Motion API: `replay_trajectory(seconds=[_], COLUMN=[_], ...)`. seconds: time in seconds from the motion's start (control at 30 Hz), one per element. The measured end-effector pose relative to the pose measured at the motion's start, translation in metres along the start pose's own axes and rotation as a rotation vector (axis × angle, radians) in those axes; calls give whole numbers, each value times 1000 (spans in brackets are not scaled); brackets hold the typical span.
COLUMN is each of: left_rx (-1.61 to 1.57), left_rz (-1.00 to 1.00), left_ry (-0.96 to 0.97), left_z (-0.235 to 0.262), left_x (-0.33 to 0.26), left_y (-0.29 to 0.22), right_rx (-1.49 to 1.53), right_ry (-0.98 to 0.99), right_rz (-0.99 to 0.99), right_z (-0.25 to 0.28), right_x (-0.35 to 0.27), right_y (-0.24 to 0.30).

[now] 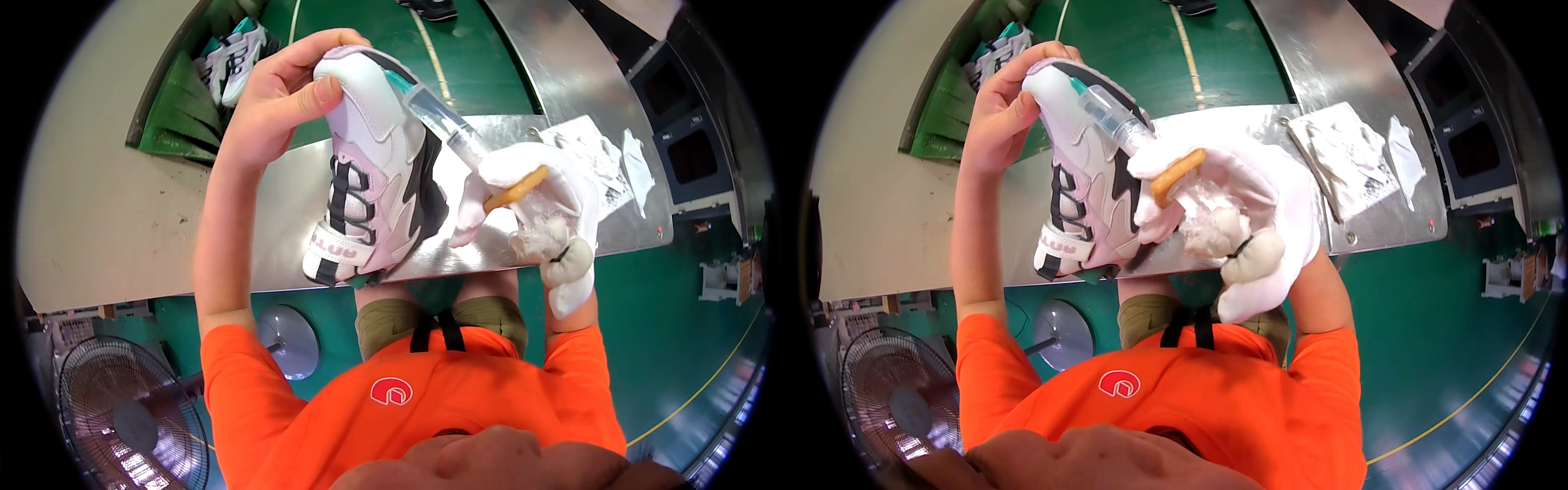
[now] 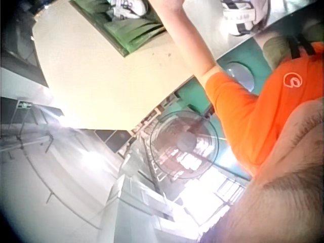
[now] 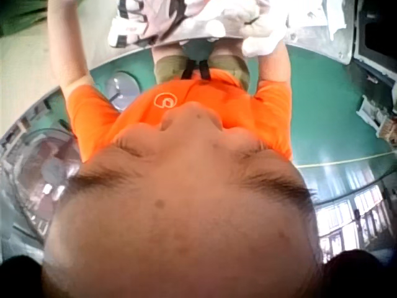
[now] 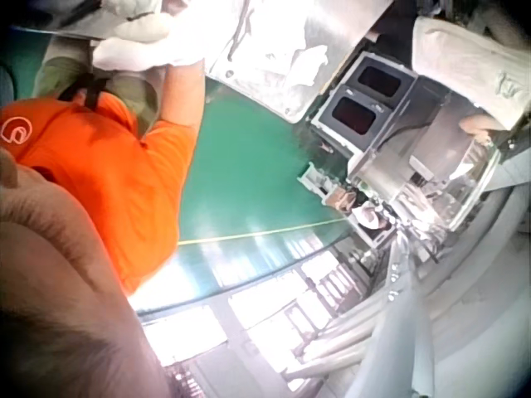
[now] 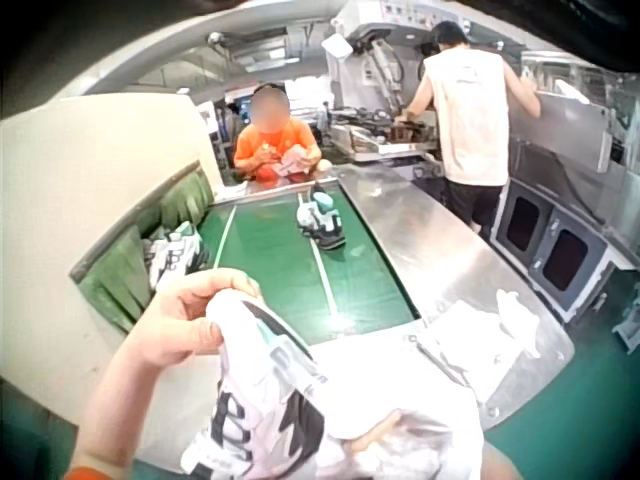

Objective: The person uses a syringe to apply glue to the sole and side seams of a white and pink sneaker. They hold the shoe with a teal shoe tree inserted, rotate it to access different areas, and wipe the applied glue with a white cloth. The process is repeated for multiple sneakers on a metal workbench.

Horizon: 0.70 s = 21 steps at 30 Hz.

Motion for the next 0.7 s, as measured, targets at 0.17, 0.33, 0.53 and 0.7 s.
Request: replay_trajectory(seconds=[0.17, 0.33, 0.53, 0.7], left_rx=[-174, -335, -366, -402], left_rz=[-7, 4, 32, 93], left_ry=[-267, -379, -461, -550], left_z=[27, 51, 52, 55], left_x=[-32, -62, -69, -79], left_y=[28, 60, 70, 89], right_rx=[-46, -4, -56, -2], right_ry=[-56, -67, -88, -87], right_rz=[-21, -152, -153, -78], right_z=[2, 12, 13, 25], right_x=[25, 39, 53, 55], right_y=[-23, -43, -55, -57])
Point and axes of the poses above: each hand's wrist, its own x-axis towards the middle knuckle, its own z-axis out of the back of the hand, y = z × x, the point moved 3 cm from there along x, towards the middle knuckle, and after that the axes turned 5 degrees about -z, right-handed, at the moved point
